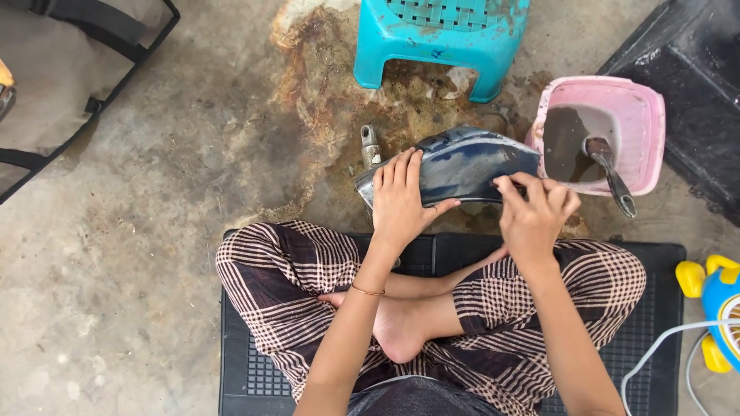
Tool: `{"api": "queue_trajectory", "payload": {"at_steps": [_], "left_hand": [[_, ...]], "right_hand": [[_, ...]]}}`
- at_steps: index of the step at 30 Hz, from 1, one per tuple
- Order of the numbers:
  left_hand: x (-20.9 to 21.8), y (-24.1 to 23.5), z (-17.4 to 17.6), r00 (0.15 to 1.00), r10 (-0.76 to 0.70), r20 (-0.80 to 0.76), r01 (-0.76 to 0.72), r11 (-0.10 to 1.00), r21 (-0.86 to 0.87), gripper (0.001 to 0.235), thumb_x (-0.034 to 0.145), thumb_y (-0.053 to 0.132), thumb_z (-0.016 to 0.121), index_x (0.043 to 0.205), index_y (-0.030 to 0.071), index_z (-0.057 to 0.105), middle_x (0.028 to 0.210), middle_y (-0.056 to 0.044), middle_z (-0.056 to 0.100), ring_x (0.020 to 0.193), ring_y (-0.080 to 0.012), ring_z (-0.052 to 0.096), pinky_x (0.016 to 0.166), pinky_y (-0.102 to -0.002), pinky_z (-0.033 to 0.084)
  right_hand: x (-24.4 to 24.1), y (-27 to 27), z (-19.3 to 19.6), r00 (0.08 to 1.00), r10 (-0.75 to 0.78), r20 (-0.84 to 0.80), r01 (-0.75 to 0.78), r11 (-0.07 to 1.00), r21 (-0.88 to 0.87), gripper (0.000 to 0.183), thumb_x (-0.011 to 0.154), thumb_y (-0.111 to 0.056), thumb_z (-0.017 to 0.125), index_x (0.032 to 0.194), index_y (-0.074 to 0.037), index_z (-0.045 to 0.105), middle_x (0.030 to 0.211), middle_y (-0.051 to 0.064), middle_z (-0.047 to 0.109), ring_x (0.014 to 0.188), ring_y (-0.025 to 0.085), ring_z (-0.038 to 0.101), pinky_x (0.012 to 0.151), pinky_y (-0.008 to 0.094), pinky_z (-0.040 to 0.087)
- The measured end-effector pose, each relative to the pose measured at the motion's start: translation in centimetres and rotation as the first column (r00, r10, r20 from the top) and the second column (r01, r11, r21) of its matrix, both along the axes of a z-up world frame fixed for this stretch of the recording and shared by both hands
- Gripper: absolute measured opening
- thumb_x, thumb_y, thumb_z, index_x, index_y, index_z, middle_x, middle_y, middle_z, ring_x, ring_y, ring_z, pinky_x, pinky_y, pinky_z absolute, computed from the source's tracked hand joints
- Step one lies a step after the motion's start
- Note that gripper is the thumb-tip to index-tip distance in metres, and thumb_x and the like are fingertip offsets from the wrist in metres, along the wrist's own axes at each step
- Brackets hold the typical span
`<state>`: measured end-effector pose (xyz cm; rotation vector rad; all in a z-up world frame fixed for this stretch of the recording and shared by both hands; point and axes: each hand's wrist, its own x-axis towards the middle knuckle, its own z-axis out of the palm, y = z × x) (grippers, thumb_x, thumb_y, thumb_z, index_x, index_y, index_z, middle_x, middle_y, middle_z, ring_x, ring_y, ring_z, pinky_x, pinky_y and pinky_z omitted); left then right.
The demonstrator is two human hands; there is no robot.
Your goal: Wet sanding a plastic car body panel by hand to prepare the surface for finishing.
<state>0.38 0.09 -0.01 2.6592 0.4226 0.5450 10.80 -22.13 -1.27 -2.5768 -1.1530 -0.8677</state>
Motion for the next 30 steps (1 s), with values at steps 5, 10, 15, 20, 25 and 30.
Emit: {"api": "queue_trajectory", "payload": {"at_steps": [5,10,15,20,25,30], "left_hand": [[-0.1,0.1,0.1,1.000,-0.009,-0.001,0.009,1.000,-0.004,0.102,0.073,0.075,0.074,0.143,0.003,0.050,0.139,-0.019,0.057,0.130,-0.0337,0.054,0.111,-0.049,0.036],[0.3,0.0,-0.3,1.000,0.008,0.019,-0.008,1.000,-0.025,0.102,0.073,0.076,0.073,0.142,0.003,0.051,0.137,-0.019,0.058,0.130,-0.0338,0.055,0.111,-0.049,0.037],[0.2,0.0,0.1,1.000,0.008,0.006,-0.008,1.000,-0.018,0.100,0.074,0.073,0.075,0.142,0.004,0.052,0.137,-0.019,0.058,0.130,-0.0339,0.055,0.111,-0.049,0.037],[0.4,0.5,-0.5,1.000,-0.004,0.015,0.004,1.000,-0.002,0.101,0.074,0.074,0.074,0.142,0.004,0.052,0.136,-0.019,0.059,0.129,-0.0342,0.056,0.111,-0.049,0.037],[0.7,0.6,-0.6,0.999,0.010,0.030,-0.009,1.000,-0.008,0.101,0.074,0.075,0.072,0.141,0.003,0.052,0.135,-0.020,0.059,0.128,-0.0348,0.057,0.111,-0.049,0.038],[0.5,0.6,0.4,1.000,0.005,0.011,-0.005,1.000,0.016,0.099,0.076,0.075,0.071,0.141,0.003,0.053,0.135,-0.020,0.060,0.127,-0.0336,0.058,0.111,-0.048,0.039]], "right_hand": [[-1.4,0.7,0.6,0.999,0.046,-0.007,-0.046,0.999,-0.021,0.018,0.104,-0.012,0.065,0.104,-0.025,0.079,0.107,-0.003,0.064,0.104,0.024,0.052,0.100,0.044,0.034],[-1.3,0.7,-1.0,1.000,0.003,0.024,-0.001,0.999,-0.044,0.017,0.101,-0.013,0.065,0.105,-0.026,0.076,0.107,-0.002,0.062,0.105,0.023,0.052,0.099,0.046,0.034],[-0.2,0.1,-1.6,0.994,-0.074,0.080,0.078,0.996,-0.045,0.018,0.102,-0.015,0.064,0.106,-0.027,0.076,0.107,-0.003,0.063,0.104,0.023,0.052,0.099,0.046,0.032],[-1.9,2.0,-0.4,0.998,-0.038,0.046,0.039,0.999,-0.033,0.021,0.100,-0.011,0.061,0.103,-0.026,0.075,0.105,-0.003,0.061,0.099,0.021,0.052,0.096,0.042,0.035],[-1.3,2.3,-0.9,0.990,-0.103,0.094,0.107,0.994,-0.037,0.020,0.099,-0.013,0.063,0.104,-0.028,0.074,0.105,-0.003,0.060,0.100,0.022,0.052,0.096,0.043,0.033],[-0.1,1.9,1.2,0.993,-0.057,0.105,0.063,0.997,-0.052,0.018,0.103,-0.013,0.062,0.107,-0.026,0.073,0.106,-0.003,0.059,0.101,0.022,0.050,0.095,0.042,0.032]]}}
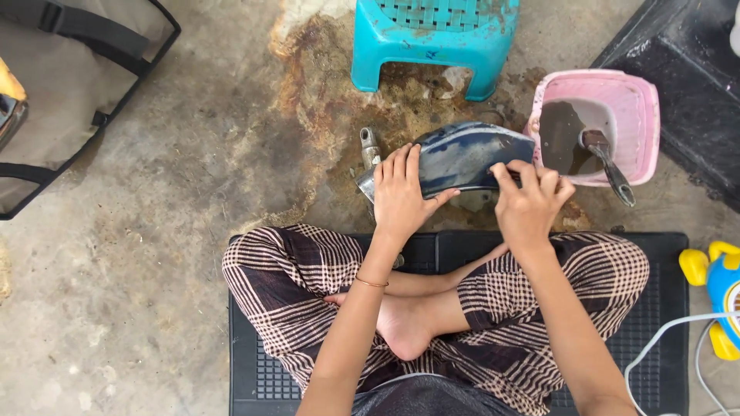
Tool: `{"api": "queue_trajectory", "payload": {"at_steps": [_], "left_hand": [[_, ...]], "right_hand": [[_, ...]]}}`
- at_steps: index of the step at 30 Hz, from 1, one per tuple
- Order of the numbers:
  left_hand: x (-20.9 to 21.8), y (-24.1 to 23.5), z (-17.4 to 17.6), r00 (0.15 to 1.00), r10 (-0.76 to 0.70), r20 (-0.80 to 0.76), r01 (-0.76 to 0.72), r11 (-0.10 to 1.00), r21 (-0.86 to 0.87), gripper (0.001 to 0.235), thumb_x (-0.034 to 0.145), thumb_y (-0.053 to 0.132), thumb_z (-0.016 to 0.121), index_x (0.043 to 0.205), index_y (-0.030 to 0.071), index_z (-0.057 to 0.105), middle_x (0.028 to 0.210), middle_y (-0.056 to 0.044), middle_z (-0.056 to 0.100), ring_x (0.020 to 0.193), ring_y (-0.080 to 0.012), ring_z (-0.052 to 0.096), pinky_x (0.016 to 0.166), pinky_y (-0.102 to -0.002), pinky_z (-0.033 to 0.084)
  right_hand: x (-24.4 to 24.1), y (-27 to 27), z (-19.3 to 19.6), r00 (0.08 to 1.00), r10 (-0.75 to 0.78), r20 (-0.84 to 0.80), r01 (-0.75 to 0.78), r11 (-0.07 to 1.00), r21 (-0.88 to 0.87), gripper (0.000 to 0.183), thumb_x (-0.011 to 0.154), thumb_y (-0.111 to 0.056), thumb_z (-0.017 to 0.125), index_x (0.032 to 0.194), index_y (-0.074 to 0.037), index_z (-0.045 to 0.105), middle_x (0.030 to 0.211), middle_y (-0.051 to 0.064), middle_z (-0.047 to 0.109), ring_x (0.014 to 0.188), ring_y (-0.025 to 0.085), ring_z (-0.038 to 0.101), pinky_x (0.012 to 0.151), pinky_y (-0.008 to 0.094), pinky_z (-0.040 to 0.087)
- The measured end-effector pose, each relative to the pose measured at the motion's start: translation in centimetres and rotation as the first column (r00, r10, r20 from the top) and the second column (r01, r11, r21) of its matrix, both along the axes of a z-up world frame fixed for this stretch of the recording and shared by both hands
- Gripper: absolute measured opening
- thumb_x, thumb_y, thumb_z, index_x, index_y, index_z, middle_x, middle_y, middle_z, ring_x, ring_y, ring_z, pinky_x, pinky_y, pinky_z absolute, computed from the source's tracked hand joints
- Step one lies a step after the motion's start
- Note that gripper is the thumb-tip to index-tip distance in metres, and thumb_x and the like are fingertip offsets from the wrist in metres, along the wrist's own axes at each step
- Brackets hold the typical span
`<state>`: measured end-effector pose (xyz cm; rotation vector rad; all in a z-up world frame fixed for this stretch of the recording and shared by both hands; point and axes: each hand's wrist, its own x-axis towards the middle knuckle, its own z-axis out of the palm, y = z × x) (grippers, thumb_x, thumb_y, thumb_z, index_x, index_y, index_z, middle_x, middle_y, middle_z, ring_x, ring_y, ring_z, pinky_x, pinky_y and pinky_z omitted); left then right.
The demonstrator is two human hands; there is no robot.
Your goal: Wet sanding a plastic car body panel by hand to prepare the surface for finishing.
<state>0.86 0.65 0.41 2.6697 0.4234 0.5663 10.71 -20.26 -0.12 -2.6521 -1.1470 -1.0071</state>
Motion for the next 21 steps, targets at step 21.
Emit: {"api": "queue_trajectory", "payload": {"at_steps": [21], "left_hand": [[0.2,0.2,-0.7,0.996,0.002,0.084,-0.007,0.998,0.059,0.100,0.071,0.076,0.072,0.136,0.003,0.057,0.130,-0.019,0.063,0.121,-0.0339,0.061,0.107,-0.047,0.042]], "right_hand": [[-0.5,0.6,-2.4,0.984,0.102,-0.144,-0.095,0.994,0.058,0.017,0.097,-0.014,0.067,0.099,-0.029,0.074,0.106,-0.005,0.062,0.104,0.022,0.052,0.097,0.043,0.030]]}}
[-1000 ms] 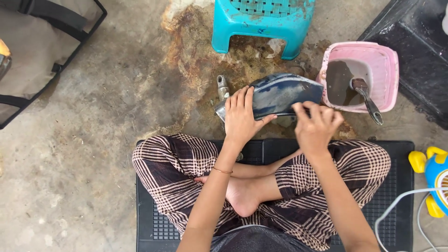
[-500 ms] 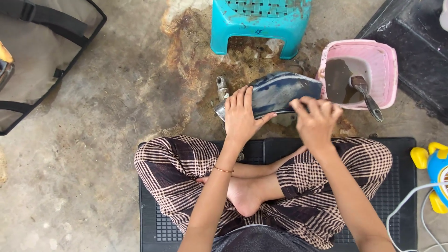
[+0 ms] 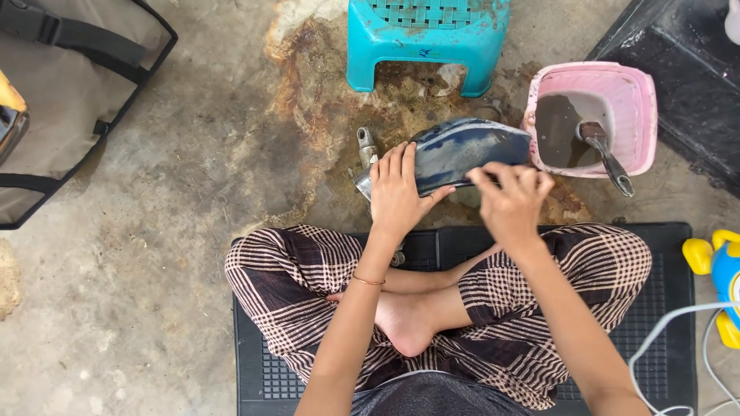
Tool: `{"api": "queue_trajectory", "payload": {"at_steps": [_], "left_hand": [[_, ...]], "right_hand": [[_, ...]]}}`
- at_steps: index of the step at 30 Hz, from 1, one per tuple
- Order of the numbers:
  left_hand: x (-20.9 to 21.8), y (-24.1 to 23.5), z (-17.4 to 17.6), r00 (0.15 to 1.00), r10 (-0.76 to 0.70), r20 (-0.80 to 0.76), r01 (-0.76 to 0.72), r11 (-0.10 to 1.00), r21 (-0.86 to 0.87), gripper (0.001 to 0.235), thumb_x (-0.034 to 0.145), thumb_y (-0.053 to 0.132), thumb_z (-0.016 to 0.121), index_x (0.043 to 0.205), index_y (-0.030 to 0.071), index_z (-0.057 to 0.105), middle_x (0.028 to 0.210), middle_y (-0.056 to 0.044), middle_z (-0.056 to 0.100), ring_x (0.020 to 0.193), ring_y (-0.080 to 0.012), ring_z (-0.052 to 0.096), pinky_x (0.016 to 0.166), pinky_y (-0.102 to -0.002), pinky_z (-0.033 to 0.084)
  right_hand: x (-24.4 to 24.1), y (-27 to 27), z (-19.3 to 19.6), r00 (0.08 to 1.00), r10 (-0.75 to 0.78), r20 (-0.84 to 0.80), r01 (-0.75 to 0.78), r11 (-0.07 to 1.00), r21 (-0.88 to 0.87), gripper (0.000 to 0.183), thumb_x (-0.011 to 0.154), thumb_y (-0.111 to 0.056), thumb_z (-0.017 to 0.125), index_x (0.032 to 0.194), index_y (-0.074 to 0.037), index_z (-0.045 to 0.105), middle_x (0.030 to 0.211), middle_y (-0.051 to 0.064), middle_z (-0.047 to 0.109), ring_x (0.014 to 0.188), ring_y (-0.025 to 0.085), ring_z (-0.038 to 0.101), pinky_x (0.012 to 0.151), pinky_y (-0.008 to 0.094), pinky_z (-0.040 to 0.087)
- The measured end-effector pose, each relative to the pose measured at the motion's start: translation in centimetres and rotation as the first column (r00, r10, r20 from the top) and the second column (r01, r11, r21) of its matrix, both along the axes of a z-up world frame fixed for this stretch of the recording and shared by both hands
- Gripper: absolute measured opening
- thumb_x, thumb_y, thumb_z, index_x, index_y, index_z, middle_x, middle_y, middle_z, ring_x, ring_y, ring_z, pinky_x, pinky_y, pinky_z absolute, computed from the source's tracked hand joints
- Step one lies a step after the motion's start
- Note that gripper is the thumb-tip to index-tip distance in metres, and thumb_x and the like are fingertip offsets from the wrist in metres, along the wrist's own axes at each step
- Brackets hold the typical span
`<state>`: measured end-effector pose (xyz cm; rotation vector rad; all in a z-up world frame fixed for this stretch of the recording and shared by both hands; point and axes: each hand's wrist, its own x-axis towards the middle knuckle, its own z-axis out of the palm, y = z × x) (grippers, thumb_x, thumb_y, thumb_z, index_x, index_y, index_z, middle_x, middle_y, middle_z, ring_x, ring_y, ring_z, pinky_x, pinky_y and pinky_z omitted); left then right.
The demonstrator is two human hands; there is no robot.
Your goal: Wet sanding a plastic car body panel by hand to prepare the surface for finishing.
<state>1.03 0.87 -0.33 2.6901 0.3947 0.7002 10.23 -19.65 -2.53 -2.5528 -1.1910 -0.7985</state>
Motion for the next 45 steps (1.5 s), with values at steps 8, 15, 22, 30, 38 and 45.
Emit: {"api": "queue_trajectory", "payload": {"at_steps": [8,15,22,30,38,45], "left_hand": [[-0.1,-0.2,0.2,1.000,-0.003,-0.018,0.003,1.000,0.002,0.099,0.072,0.076,0.073,0.137,0.003,0.056,0.131,-0.019,0.062,0.123,-0.0337,0.060,0.108,-0.047,0.041],[0.0,0.1,-0.2,1.000,-0.001,-0.030,-0.001,0.998,-0.063,0.099,0.074,0.076,0.072,0.139,0.002,0.055,0.133,-0.020,0.061,0.125,-0.0344,0.059,0.109,-0.047,0.039],[-0.9,-0.4,1.5,0.996,-0.020,-0.084,0.021,1.000,0.010,0.097,0.084,0.081,0.051,0.140,0.002,0.054,0.139,-0.014,0.059,0.130,-0.0297,0.054,0.110,-0.047,0.041],[-2.3,-1.2,1.5,0.996,-0.058,-0.066,0.057,0.998,-0.018,0.094,0.084,0.075,0.064,0.142,0.002,0.050,0.145,-0.015,0.054,0.133,-0.0325,0.053,0.111,-0.049,0.042],[-1.9,-1.5,1.0,0.999,-0.053,-0.014,0.051,0.991,-0.125,0.098,0.071,0.062,0.087,0.142,0.003,0.053,0.141,-0.020,0.057,0.134,-0.0352,0.052,0.114,-0.050,0.036],[-1.4,-1.1,1.2,0.999,-0.043,-0.026,0.039,0.989,-0.139,0.099,0.072,0.064,0.086,0.142,0.002,0.053,0.141,-0.020,0.057,0.134,-0.0354,0.053,0.115,-0.051,0.036]], "right_hand": [[0.2,-0.1,-0.6,1.000,0.010,0.029,-0.010,1.000,0.006,0.017,0.098,-0.014,0.066,0.104,-0.028,0.074,0.105,-0.004,0.061,0.101,0.023,0.051,0.096,0.043,0.031],[4.4,-3.5,4.2,0.974,-0.008,-0.226,0.079,0.949,0.306,0.015,0.098,-0.008,0.084,0.111,-0.016,0.083,0.106,0.003,0.068,0.101,0.028,0.057,0.093,0.039,0.040],[7.0,-6.0,2.1,0.530,0.393,-0.751,0.684,0.326,0.653,0.034,0.100,-0.014,0.073,0.131,-0.004,0.066,0.130,0.005,0.070,0.121,0.012,0.067,0.108,0.026,0.062],[6.0,-6.5,2.8,0.208,0.733,-0.647,0.921,0.076,0.382,0.031,0.095,-0.014,0.076,0.124,-0.015,0.063,0.105,0.002,0.073,0.097,0.018,0.071,0.088,0.036,0.060],[6.2,-7.3,-0.4,0.231,0.734,-0.638,0.855,0.160,0.493,0.031,0.103,-0.024,0.071,0.130,-0.010,0.066,0.112,0.002,0.072,0.104,0.016,0.073,0.098,0.039,0.065],[2.2,-3.8,2.1,0.822,0.147,-0.550,0.133,0.890,0.437,0.014,0.097,-0.005,0.082,0.109,-0.013,0.082,0.102,0.003,0.069,0.103,0.026,0.061,0.095,0.035,0.050]]}}
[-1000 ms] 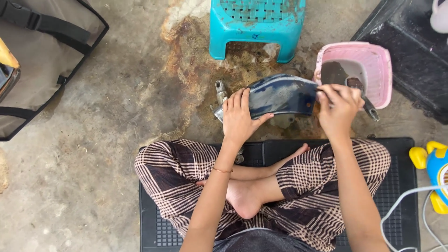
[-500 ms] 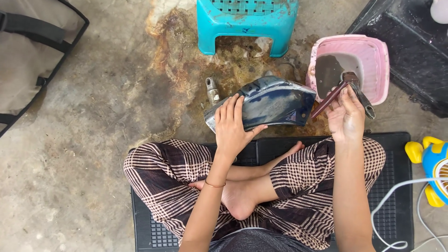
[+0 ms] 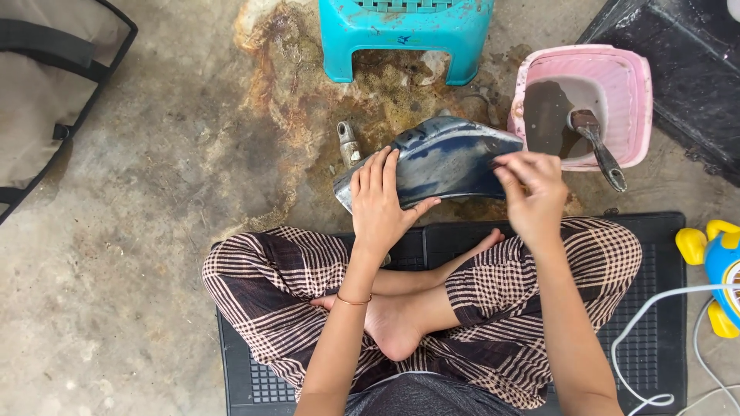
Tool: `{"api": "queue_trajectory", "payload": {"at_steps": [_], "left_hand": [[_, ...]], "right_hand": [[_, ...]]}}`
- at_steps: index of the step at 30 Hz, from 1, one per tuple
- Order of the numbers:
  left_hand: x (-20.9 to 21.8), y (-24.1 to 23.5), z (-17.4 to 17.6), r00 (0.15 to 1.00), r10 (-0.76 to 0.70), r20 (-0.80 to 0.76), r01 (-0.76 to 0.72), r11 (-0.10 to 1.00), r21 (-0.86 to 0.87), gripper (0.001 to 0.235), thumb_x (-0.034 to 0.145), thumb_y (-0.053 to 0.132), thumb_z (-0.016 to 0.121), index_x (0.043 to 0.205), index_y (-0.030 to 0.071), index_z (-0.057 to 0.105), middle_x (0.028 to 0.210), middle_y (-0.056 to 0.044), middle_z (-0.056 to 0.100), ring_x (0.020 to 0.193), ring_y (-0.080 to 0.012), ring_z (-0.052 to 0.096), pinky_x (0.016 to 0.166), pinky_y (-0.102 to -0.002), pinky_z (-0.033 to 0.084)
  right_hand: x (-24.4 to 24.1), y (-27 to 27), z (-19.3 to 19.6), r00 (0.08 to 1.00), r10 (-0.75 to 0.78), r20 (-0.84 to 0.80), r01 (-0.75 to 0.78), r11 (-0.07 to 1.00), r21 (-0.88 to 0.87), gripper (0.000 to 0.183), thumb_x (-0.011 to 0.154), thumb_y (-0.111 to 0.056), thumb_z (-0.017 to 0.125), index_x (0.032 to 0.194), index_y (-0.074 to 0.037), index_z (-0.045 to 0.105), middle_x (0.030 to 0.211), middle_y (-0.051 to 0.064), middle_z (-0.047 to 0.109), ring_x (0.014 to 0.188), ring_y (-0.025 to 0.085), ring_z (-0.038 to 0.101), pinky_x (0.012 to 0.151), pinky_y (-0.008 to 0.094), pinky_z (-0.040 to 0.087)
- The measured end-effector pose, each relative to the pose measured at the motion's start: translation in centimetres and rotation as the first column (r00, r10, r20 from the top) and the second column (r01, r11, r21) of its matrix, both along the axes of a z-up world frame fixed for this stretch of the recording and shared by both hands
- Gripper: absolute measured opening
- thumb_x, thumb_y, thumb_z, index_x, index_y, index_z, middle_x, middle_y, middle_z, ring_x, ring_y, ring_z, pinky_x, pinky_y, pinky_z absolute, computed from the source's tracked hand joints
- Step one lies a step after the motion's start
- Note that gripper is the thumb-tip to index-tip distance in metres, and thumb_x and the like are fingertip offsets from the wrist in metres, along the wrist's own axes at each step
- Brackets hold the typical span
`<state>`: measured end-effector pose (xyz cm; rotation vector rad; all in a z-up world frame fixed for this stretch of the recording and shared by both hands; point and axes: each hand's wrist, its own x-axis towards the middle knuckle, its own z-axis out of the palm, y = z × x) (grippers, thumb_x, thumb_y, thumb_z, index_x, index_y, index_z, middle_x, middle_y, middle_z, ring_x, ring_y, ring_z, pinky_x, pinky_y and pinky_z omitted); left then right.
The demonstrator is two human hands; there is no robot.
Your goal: Wet sanding a plastic car body panel by hand to prepare the surface for finishing.
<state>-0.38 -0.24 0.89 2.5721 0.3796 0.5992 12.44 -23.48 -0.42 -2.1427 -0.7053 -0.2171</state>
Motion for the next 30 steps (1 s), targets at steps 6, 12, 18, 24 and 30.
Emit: {"api": "queue_trajectory", "payload": {"at_steps": [6,12,18,24,30], "left_hand": [[0.1,0.1,-0.1,1.000,-0.001,0.002,0.001,1.000,0.004,0.099,0.071,0.064,0.085,0.142,0.002,0.053,0.140,-0.020,0.058,0.133,-0.0359,0.054,0.114,-0.051,0.036],[0.1,0.1,0.3,1.000,-0.006,-0.003,0.006,1.000,-0.020,0.098,0.073,0.063,0.085,0.141,0.001,0.053,0.140,-0.020,0.057,0.133,-0.0366,0.054,0.114,-0.051,0.036],[0.2,0.1,0.0,1.000,0.004,-0.012,-0.004,1.000,-0.002,0.099,0.072,0.065,0.084,0.141,0.002,0.053,0.140,-0.020,0.057,0.134,-0.0358,0.053,0.114,-0.050,0.035],[0.2,0.1,0.2,1.000,-0.011,-0.014,0.011,1.000,0.002,0.098,0.073,0.064,0.084,0.142,0.001,0.052,0.141,-0.021,0.056,0.133,-0.0362,0.053,0.114,-0.051,0.035],[0.5,0.8,-0.4,0.999,-0.019,-0.034,0.021,0.998,0.056,0.104,0.067,0.065,0.086,0.143,0.002,0.052,0.140,-0.020,0.057,0.132,-0.0358,0.054,0.112,-0.051,0.036]], "right_hand": [[-3.4,2.5,0.5,0.958,0.030,0.284,0.018,0.986,-0.164,0.014,0.097,-0.008,0.081,0.110,-0.010,0.083,0.106,0.005,0.072,0.093,0.026,0.066,0.082,0.037,0.055],[-3.0,1.8,2.8,0.921,0.111,0.372,-0.011,0.965,-0.260,0.021,0.098,0.002,0.074,0.113,-0.010,0.081,0.112,0.012,0.068,0.102,0.033,0.064,0.088,0.044,0.052],[-2.2,1.8,-0.4,0.946,0.100,0.309,-0.056,0.988,-0.147,0.014,0.098,-0.002,0.078,0.112,-0.001,0.078,0.102,0.012,0.067,0.101,0.034,0.063,0.089,0.044,0.052],[-1.9,1.3,-1.8,0.923,0.134,0.360,-0.082,0.984,-0.155,0.005,0.099,0.002,0.075,0.100,-0.002,0.079,0.102,0.012,0.069,0.097,0.034,0.064,0.087,0.043,0.051],[-4.8,4.2,-4.4,0.938,0.152,0.312,-0.118,0.985,-0.124,0.011,0.095,0.001,0.073,0.101,-0.007,0.079,0.105,0.008,0.071,0.097,0.030,0.066,0.086,0.041,0.053]]}}
